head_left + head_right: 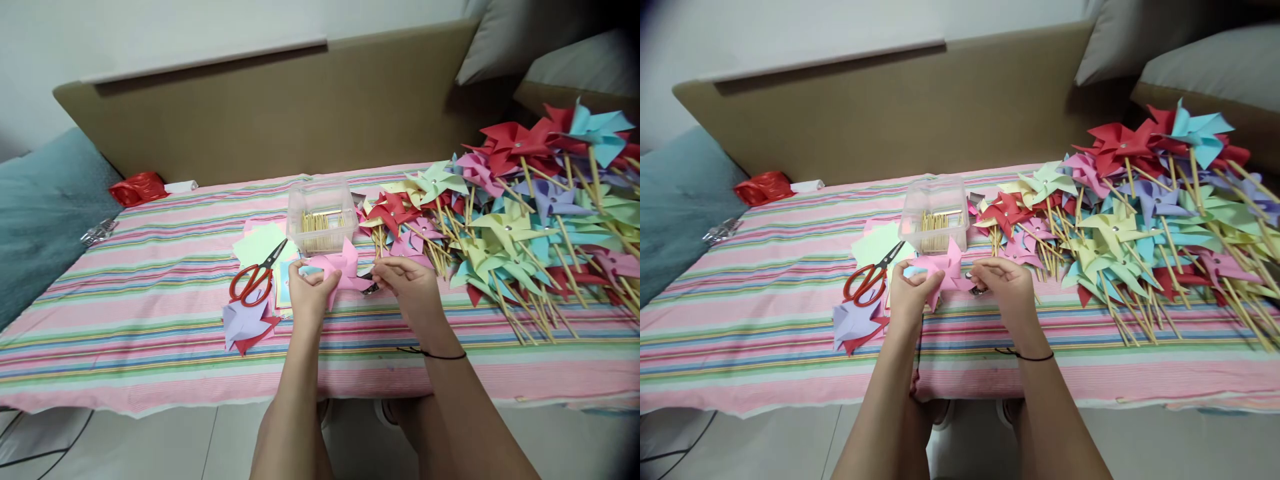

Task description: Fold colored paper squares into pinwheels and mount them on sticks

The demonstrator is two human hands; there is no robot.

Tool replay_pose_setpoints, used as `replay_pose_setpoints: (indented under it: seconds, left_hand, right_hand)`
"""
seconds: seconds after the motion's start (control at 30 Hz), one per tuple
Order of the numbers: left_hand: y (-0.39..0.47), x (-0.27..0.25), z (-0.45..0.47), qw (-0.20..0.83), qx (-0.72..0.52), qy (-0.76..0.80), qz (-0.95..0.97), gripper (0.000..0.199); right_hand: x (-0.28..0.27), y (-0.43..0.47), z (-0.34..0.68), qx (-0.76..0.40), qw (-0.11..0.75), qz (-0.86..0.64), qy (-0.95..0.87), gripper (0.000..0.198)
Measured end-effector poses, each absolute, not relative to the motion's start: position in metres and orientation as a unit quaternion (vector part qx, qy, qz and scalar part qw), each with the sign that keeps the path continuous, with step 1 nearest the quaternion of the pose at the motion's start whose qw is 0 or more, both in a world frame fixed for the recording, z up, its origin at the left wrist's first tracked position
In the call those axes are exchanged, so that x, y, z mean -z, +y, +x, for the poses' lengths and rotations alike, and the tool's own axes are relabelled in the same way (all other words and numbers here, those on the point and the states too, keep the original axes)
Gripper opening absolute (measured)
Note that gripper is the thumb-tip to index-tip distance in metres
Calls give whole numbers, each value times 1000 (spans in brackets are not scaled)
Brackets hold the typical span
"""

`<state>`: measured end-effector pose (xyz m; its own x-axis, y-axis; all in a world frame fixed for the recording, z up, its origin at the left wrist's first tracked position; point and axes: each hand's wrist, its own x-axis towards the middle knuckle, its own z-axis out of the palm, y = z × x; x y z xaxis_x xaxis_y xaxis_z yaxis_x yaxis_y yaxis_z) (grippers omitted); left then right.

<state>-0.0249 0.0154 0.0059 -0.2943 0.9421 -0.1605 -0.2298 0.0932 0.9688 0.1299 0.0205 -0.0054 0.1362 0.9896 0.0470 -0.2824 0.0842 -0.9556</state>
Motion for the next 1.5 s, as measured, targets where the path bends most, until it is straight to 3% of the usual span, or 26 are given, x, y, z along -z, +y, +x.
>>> replay_pose_setpoints:
  seconds: [0.33, 0.7, 1.0, 1.2, 1.33, 1.5]
  left_hand:
    - [15, -4, -22, 491, -588, 532, 361, 57]
    - [16, -2, -22, 498, -590, 508, 381, 56]
    - [17, -2, -22, 514, -592, 496, 374, 54]
    - [17, -4, -21, 512, -594, 503, 365, 55]
    - [18, -4, -22, 502, -598, 515, 354, 56]
    - [18, -5, -21, 494, -598, 525, 350, 58]
  right_hand:
    - [-2, 7, 105, -349, 565, -459, -590, 9]
    - [-3, 5, 103, -339, 548, -491, -587, 13]
    - [-4, 4, 103, -241, 526, -489, -653, 10]
    - [-4, 4, 104, -267, 534, -485, -639, 8]
    - [-3, 7, 108, -353, 595, -449, -565, 5]
    - [-2, 8, 112, -357, 624, -456, -525, 5]
